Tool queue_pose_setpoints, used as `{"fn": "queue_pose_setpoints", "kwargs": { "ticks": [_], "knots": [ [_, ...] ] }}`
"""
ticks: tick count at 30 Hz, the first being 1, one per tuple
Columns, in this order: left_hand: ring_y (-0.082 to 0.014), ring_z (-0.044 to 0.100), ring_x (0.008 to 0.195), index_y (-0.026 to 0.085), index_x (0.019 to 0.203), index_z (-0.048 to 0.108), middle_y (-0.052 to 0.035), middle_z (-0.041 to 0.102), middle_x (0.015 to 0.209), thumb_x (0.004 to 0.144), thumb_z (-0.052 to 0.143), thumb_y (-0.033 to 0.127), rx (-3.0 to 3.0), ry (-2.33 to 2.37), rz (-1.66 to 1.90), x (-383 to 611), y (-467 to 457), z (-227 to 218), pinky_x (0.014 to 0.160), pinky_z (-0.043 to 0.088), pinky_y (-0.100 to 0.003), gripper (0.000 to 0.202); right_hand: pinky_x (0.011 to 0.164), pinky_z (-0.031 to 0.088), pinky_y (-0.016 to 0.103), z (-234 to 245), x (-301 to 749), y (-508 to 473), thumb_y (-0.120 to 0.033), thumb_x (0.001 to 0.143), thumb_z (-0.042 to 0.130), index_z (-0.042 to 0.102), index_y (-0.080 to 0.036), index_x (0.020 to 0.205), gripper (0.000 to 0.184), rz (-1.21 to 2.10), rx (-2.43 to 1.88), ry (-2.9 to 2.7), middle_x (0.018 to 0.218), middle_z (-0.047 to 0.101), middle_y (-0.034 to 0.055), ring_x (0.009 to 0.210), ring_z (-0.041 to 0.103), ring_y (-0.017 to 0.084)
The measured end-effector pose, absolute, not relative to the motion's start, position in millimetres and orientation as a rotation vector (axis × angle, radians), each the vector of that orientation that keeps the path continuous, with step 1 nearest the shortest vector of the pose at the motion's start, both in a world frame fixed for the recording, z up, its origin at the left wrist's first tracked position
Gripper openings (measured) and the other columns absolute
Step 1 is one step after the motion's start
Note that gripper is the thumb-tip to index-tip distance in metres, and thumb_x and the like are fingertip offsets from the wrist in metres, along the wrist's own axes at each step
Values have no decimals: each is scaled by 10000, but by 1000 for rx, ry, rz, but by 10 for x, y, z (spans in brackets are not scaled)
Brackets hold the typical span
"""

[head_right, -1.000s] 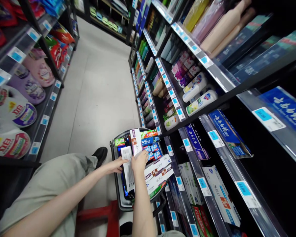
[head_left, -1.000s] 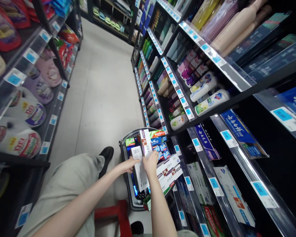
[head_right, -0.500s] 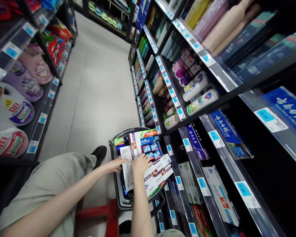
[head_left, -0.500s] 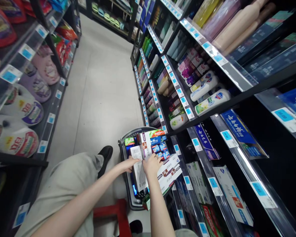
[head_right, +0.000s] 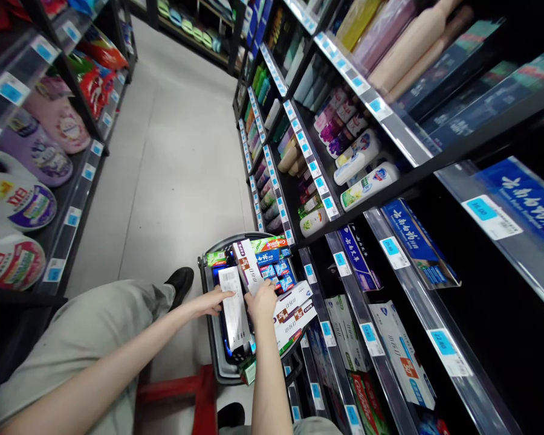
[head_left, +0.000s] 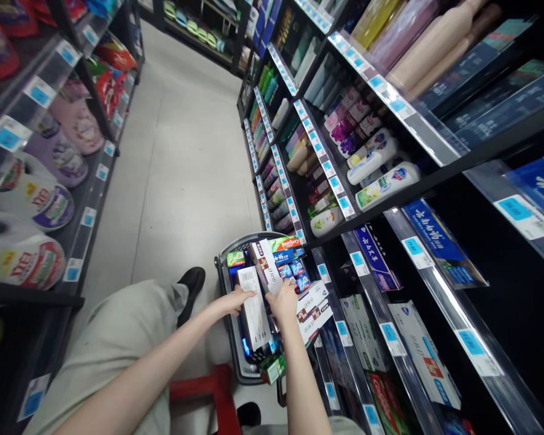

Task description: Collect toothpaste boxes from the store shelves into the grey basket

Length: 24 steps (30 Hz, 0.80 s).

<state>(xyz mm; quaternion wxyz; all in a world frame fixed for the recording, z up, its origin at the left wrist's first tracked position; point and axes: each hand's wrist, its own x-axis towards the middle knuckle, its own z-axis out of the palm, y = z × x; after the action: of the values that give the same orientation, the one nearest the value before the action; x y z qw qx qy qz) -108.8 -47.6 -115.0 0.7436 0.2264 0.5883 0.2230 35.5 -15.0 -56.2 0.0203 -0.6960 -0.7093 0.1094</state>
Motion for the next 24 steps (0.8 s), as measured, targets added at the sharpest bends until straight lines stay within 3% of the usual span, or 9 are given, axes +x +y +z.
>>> {"fn": "queue_pose_setpoints", "kwargs": {
  "ticks": [5,11,15,20,24],
  "knots": [
    [-346,585,1094,224,1267,325,-189,510,1341,624,634,656,497,1279,499,-1094,-474,-1163,795,503,-385,834,869,434,429,-405,450,-66,-315,661,624,554,-58,1074,491,501,-1998,-1986,1053,600,225,1004,561,321],
    [-370,571,1119,224,1284,313,-203,517,1337,606,675,627,492,1269,506,-1109,-470,-1156,830,491,-427,868,620,467,332,-25,673,11,-532,647,563,519,-132,1027,554,875,-1790,-1501,855,635,84,646,574,191],
    [-371,543,1160,195,1287,301,-211,466,1382,633,653,616,496,1266,496,-1114,-471,-1127,846,492,-410,854,637,489,361,245,822,-34,-560,634,478,540,-160,940,507,1144,-1641,-1294,843,648,89,738,620,237],
    [-405,502,1199,174,1298,275,-221,415,1418,655,635,570,491,1269,484,-1095,-456,-1132,874,483,-431,836,658,513,436,361,983,-239,-524,606,572,547,-193,996,512,1608,-1506,-893,869,675,94,855,648,318],
    [-418,498,1200,174,1283,284,-238,412,1412,643,642,555,490,1285,490,-1076,-446,-1181,883,473,-460,827,670,527,431,281,1188,-420,-487,575,638,555,-213,965,484,1596,-1516,-778,863,674,74,877,647,310]
  ]
}}
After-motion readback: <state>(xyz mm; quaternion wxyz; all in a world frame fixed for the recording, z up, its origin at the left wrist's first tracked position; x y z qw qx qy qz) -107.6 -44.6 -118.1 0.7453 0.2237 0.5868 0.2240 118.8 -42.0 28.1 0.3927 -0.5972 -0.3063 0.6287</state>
